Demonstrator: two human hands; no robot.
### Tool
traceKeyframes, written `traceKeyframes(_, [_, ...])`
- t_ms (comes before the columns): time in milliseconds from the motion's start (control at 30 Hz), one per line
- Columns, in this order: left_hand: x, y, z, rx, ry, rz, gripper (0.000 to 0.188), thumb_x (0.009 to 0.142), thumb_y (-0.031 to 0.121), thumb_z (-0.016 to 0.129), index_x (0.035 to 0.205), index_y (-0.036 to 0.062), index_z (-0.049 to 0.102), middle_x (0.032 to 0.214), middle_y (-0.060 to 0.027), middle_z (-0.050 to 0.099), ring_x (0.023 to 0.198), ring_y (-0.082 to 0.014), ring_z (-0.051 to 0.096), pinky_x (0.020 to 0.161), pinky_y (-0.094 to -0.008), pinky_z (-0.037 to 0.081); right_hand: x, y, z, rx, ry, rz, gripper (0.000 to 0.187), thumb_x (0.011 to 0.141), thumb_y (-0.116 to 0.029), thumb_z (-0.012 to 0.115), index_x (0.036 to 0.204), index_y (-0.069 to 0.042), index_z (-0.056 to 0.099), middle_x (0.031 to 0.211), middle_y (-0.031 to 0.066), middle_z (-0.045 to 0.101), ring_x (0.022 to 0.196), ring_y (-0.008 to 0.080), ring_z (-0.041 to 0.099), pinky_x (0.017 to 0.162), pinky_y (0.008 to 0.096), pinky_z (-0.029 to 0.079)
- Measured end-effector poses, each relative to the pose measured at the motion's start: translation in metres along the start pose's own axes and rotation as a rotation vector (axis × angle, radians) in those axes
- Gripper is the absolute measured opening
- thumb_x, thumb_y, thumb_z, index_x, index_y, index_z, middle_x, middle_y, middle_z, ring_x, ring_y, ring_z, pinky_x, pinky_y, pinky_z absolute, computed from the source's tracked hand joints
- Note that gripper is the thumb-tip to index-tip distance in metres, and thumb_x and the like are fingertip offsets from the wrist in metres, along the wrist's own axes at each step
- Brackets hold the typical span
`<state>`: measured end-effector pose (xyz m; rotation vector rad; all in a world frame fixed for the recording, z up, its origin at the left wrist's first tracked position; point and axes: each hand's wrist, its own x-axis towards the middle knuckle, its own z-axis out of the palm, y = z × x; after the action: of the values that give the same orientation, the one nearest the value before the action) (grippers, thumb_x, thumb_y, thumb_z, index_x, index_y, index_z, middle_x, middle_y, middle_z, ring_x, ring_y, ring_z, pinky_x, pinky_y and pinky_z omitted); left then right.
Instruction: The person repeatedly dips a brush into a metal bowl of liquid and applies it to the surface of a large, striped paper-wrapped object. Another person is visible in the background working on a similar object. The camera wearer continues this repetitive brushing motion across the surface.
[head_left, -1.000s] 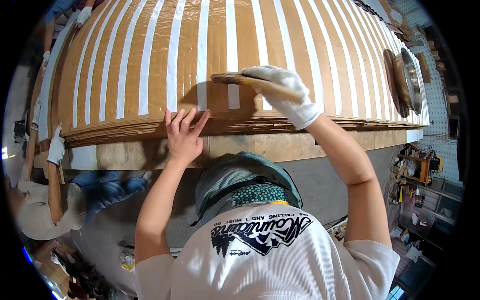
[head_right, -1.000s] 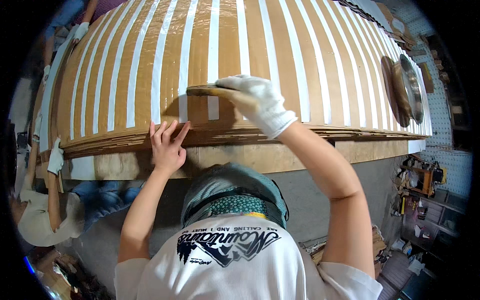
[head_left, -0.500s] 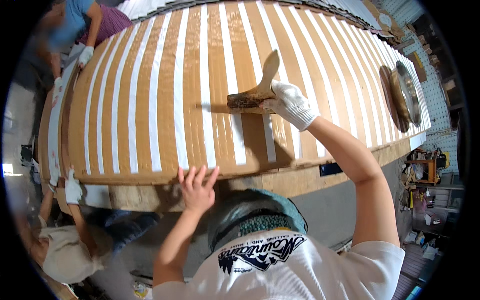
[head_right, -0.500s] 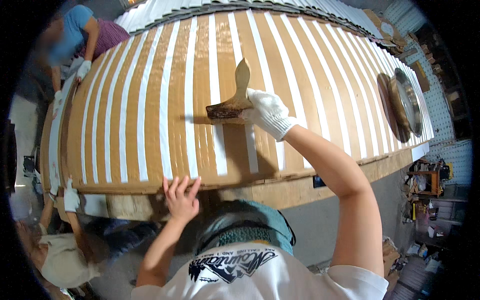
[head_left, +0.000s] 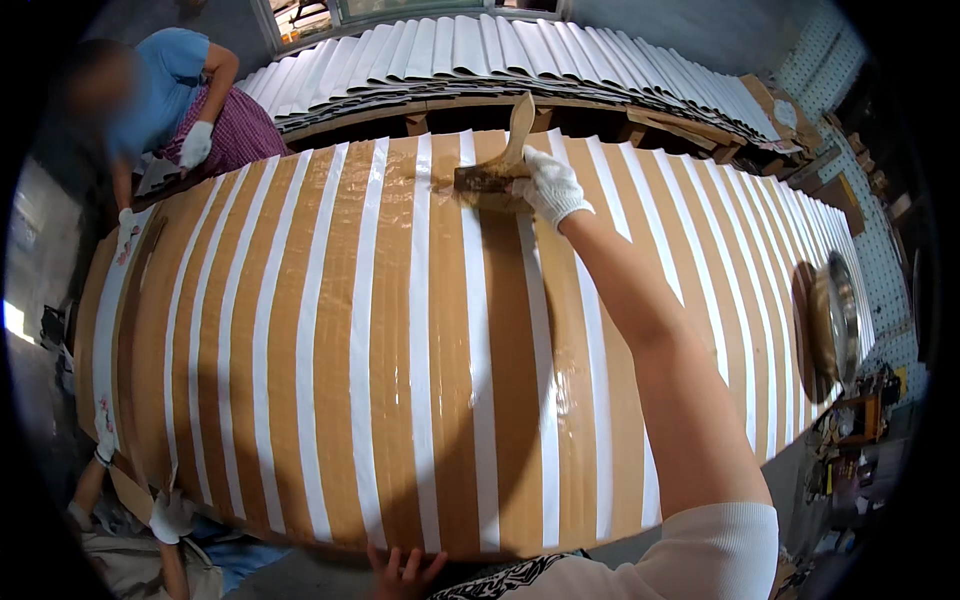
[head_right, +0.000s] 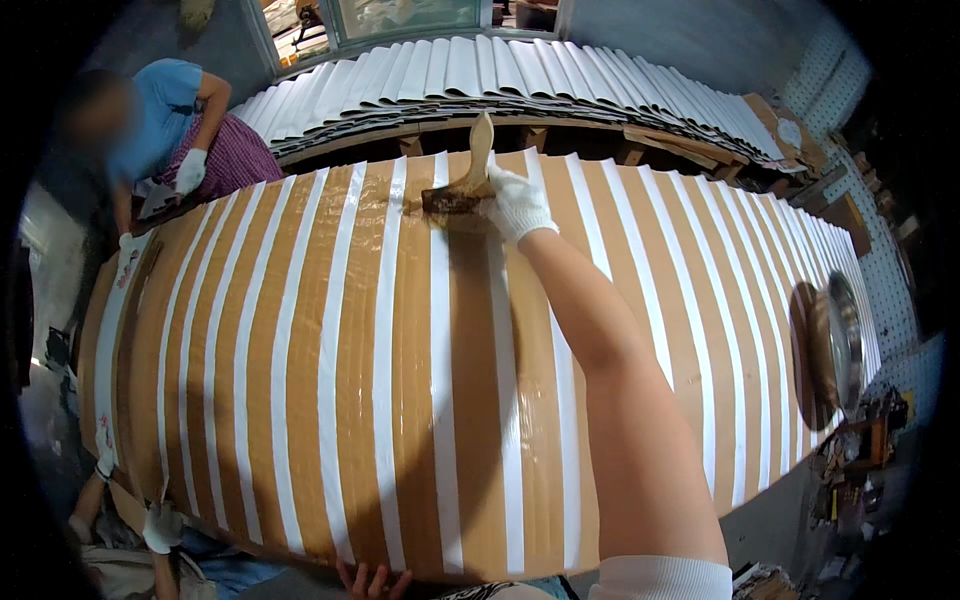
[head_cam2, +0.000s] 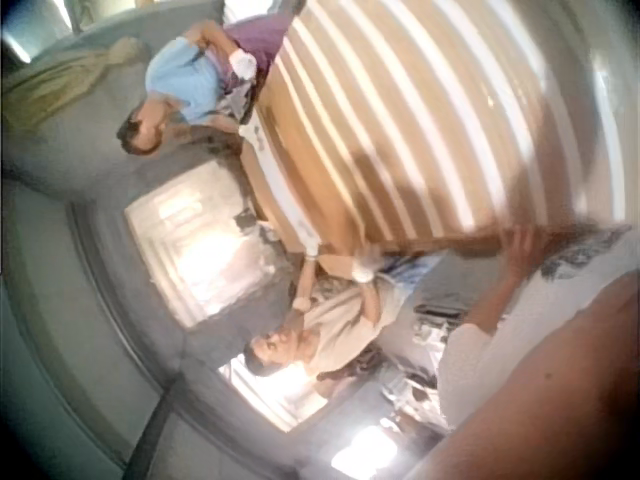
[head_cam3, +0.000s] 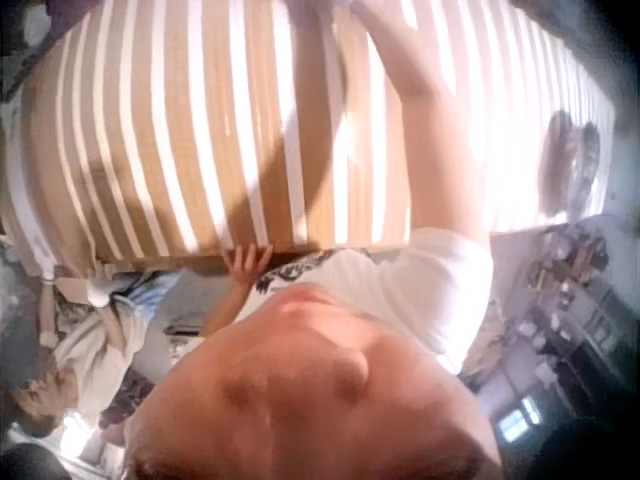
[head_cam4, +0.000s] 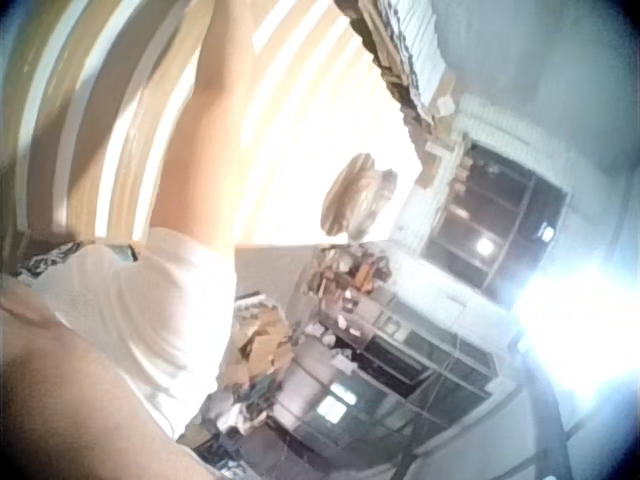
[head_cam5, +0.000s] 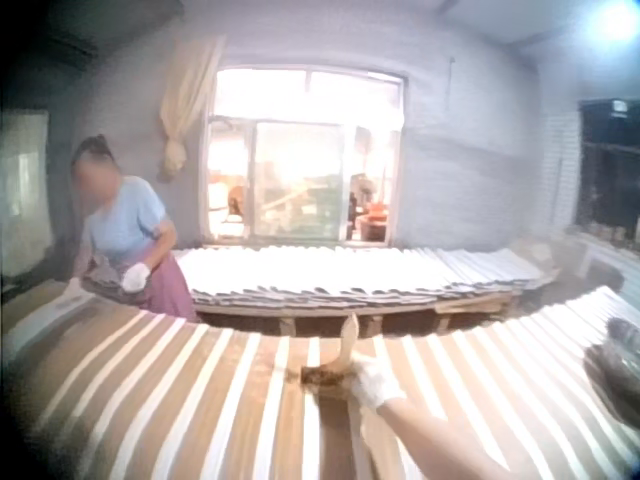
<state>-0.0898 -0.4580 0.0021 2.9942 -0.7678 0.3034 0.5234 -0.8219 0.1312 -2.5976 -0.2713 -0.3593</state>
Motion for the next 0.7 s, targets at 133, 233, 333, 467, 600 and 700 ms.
traceKeyframes(133, [0.005,0.009,0.001,-0.019,-0.015,-0.017,0.046,0.097,0.048,0.059,0.142,0.042,0.053,0.148,-0.0088,0.034,0.139,-0.0333,0.031,0.106,-0.0737,0.035,0.062,0.007,0.031,0.004,0.094,-0.098,0.042,0.077,-0.02,0.084,0.11,-0.01,0.06,0.101,0.0179,0.071,0.1,0.04,0.067,0.088,0.0478,0.053])
traceKeyframes(233, [0.01,0.007,0.005,-0.026,-0.012,-0.003,0.047,0.098,0.046,0.059,0.144,0.0414,0.052,0.15,-0.0095,0.033,0.141,-0.0346,0.03,0.106,-0.0744,0.035,0.101,0.027,0.048,-0.142,0.193,-0.156,0.042,0.076,-0.023,0.084,0.111,-0.012,0.063,0.1,0.0148,0.073,0.098,0.0392,0.068,0.087,0.0477,0.053])
traceKeyframes(333, [0.006,0.008,0.005,-0.033,-0.017,-0.007,0.048,0.098,0.044,0.06,0.145,0.0409,0.051,0.152,-0.0103,0.031,0.142,-0.036,0.029,0.106,-0.0752,0.035,0.125,0.032,0.058,-0.064,0.177,-0.088,0.04,0.08,-0.019,0.081,0.114,-0.011,0.063,0.103,0.0162,0.073,0.101,0.0381,0.068,0.088,0.0471,0.053])
traceKeyframes(467, [0.0,0.008,0.01,-0.051,-0.006,-0.001,0.05,0.098,0.041,0.06,0.147,0.0402,0.049,0.155,-0.0114,0.029,0.144,-0.0377,0.029,0.106,-0.0761,0.035,0.148,0.03,0.035,0.306,0.317,-0.123,0.039,0.084,-0.019,0.078,0.12,-0.011,0.064,0.111,0.0143,0.073,0.106,0.035,0.068,0.092,0.0428,0.052])
traceKeyframes(600, [-0.009,0.023,0.005,-0.046,-0.025,-0.06,0.052,0.099,0.038,0.06,0.149,0.0395,0.048,0.157,-0.0124,0.027,0.146,-0.0395,0.028,0.106,-0.0771,0.035,0.134,-0.074,0.004,0.189,-0.11,-0.075,0.039,0.087,-0.013,0.077,0.123,-0.007,0.065,0.109,0.0116,0.075,0.101,0.0246,0.071,0.089,0.0355,0.055])
traceKeyframes(700, [-0.01,0.023,0.009,-0.052,-0.016,-0.053,0.053,0.099,0.036,0.061,0.15,0.0389,0.047,0.159,-0.0132,0.026,0.147,-0.0408,0.027,0.106,-0.0778,0.035,0.126,-0.067,0.035,-0.059,-0.342,-0.167,0.042,0.083,-0.019,0.082,0.122,-0.011,0.067,0.109,0.0112,0.074,0.1,0.0279,0.07,0.089,0.036,0.055])
